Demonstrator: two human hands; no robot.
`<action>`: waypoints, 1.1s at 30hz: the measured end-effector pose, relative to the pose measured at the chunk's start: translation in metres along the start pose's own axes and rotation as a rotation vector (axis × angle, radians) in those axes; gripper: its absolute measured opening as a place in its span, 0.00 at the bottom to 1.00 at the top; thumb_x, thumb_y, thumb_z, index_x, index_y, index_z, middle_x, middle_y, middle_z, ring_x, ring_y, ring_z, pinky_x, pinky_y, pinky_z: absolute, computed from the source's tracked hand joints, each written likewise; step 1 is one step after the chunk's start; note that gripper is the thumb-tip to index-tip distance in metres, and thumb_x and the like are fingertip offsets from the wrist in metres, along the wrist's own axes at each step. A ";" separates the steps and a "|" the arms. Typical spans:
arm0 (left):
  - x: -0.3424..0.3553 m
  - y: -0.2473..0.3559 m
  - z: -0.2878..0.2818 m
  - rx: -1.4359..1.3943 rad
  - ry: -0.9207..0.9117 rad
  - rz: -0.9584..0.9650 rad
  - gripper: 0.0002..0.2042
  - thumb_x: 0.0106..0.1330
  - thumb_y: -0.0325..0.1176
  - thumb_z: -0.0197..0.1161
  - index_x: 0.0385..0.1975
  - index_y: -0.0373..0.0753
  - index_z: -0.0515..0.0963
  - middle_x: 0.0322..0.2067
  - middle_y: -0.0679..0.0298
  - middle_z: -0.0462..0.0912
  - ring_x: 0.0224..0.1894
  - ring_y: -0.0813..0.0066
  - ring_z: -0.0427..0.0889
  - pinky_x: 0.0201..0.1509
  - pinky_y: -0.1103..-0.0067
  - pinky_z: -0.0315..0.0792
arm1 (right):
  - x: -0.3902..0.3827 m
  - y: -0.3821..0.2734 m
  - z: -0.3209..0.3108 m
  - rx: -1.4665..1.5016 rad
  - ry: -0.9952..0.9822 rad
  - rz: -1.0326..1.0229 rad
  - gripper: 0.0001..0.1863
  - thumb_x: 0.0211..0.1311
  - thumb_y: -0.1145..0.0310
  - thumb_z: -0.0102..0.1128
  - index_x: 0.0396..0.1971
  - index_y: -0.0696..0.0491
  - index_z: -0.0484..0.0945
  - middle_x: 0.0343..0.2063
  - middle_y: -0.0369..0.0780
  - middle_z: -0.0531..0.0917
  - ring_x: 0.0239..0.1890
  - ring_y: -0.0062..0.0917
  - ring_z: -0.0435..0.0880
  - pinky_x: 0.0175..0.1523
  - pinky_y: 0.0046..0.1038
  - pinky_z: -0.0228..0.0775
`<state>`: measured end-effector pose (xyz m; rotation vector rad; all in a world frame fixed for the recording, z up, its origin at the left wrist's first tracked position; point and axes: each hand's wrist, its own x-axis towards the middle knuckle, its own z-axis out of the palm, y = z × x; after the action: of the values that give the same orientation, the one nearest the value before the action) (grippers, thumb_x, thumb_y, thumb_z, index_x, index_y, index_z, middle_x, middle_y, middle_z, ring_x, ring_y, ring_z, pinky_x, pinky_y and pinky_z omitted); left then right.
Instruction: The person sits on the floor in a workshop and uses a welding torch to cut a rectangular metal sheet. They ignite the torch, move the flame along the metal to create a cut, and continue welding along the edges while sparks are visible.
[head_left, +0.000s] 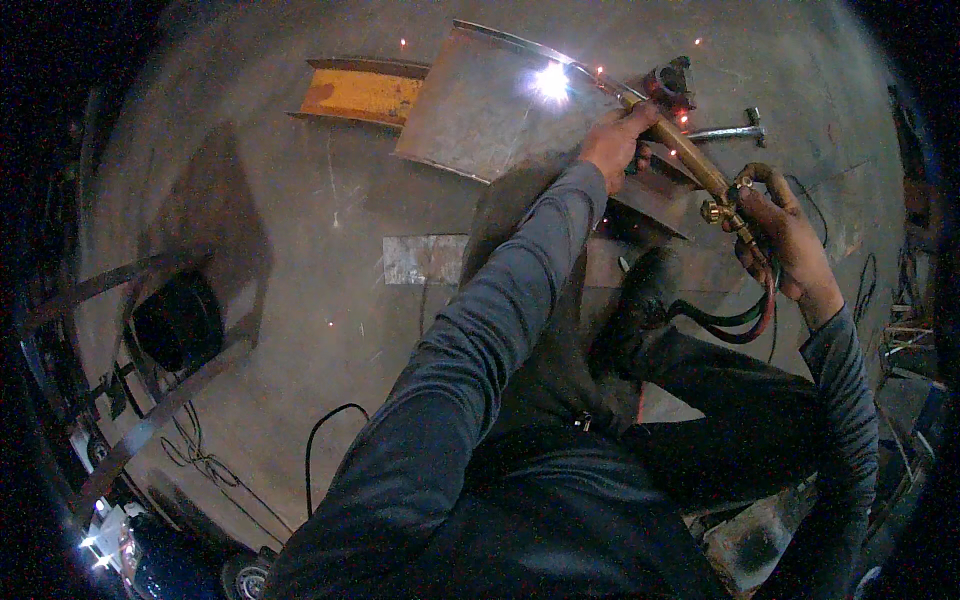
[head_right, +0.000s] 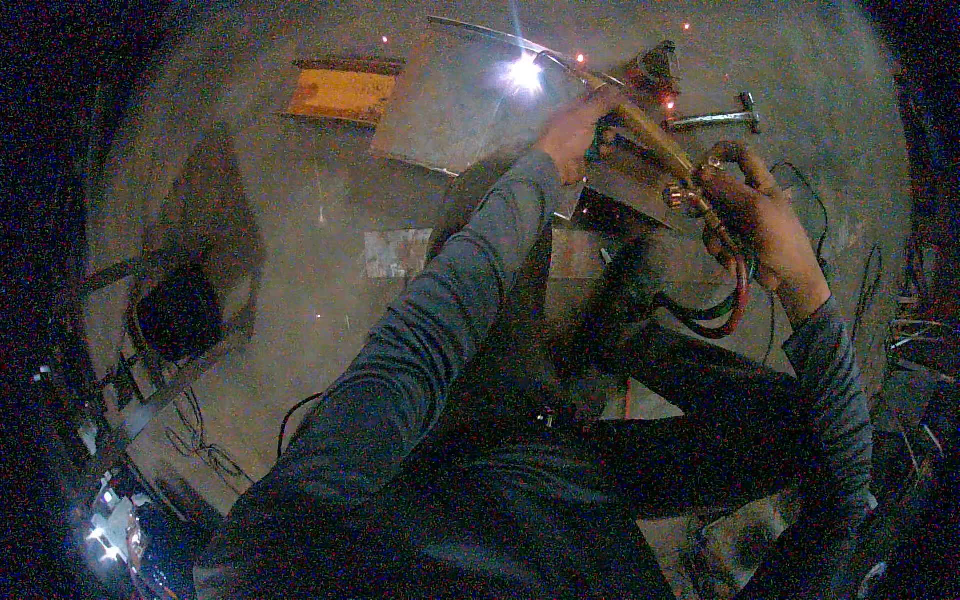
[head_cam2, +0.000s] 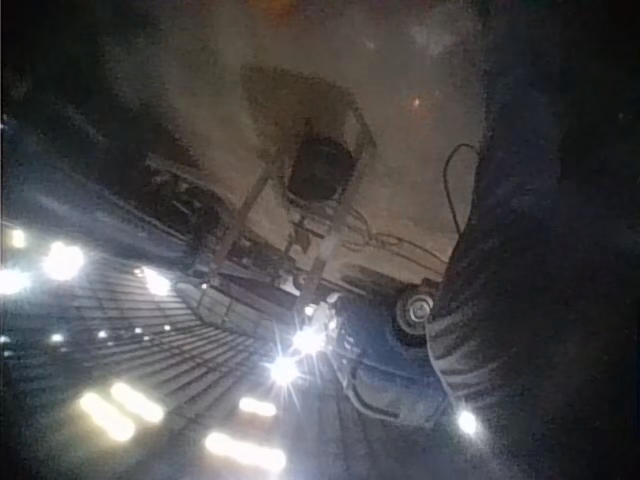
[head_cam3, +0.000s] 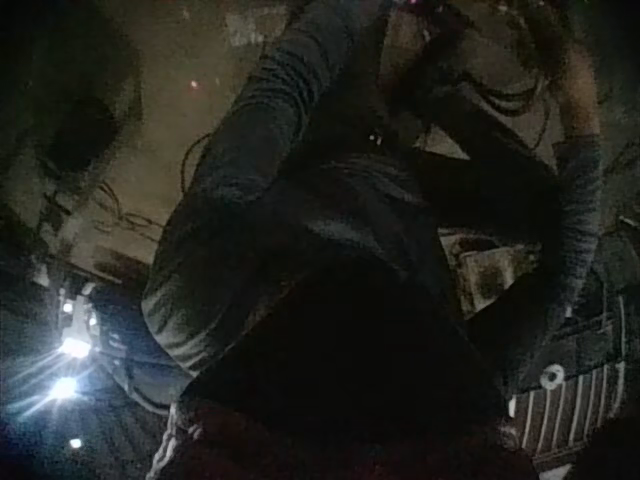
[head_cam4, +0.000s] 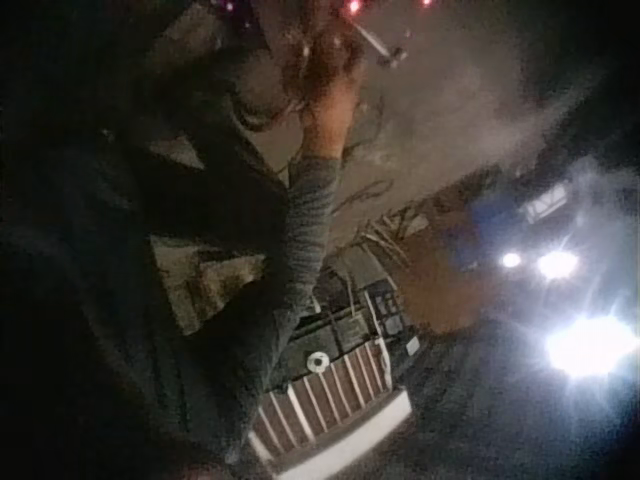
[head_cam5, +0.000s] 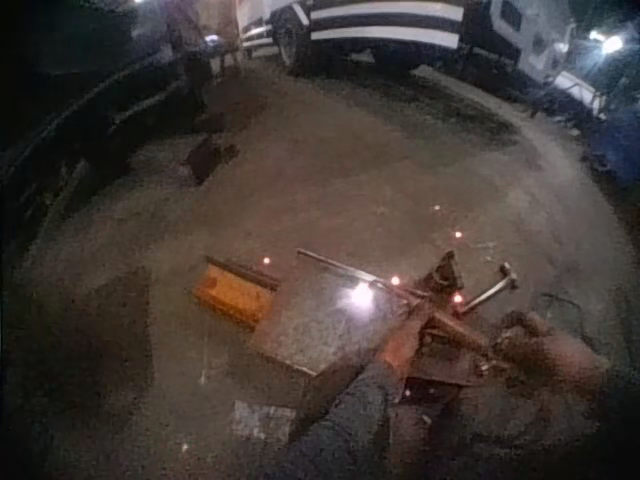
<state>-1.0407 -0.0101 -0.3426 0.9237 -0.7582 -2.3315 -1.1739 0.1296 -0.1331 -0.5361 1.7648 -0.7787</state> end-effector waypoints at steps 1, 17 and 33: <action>-0.002 0.001 0.000 0.002 0.013 0.015 0.18 0.69 0.48 0.67 0.44 0.38 0.78 0.35 0.65 0.80 0.27 0.77 0.74 0.26 0.78 0.70 | -0.003 -0.003 0.002 -0.014 -0.013 -0.003 0.16 0.74 0.60 0.56 0.55 0.45 0.67 0.31 0.37 0.82 0.14 0.17 0.74 0.14 0.18 0.62; -0.013 0.007 0.011 -0.061 0.043 0.070 0.14 0.69 0.43 0.67 0.41 0.37 0.78 0.34 0.65 0.80 0.24 0.76 0.74 0.24 0.77 0.70 | -0.007 -0.007 0.003 -0.063 0.012 -0.010 0.13 0.74 0.61 0.55 0.53 0.46 0.69 0.29 0.37 0.83 0.11 0.17 0.74 0.13 0.18 0.61; -0.009 0.006 0.007 -0.123 -0.004 0.090 0.16 0.70 0.43 0.66 0.41 0.34 0.79 0.32 0.64 0.79 0.22 0.76 0.72 0.23 0.78 0.68 | -0.004 -0.008 0.001 -0.127 -0.020 -0.018 0.16 0.74 0.60 0.57 0.56 0.46 0.68 0.31 0.36 0.82 0.14 0.17 0.75 0.15 0.19 0.63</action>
<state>-1.0389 -0.0062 -0.3304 0.8157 -0.6370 -2.2739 -1.1721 0.1269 -0.1244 -0.6430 1.8014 -0.6739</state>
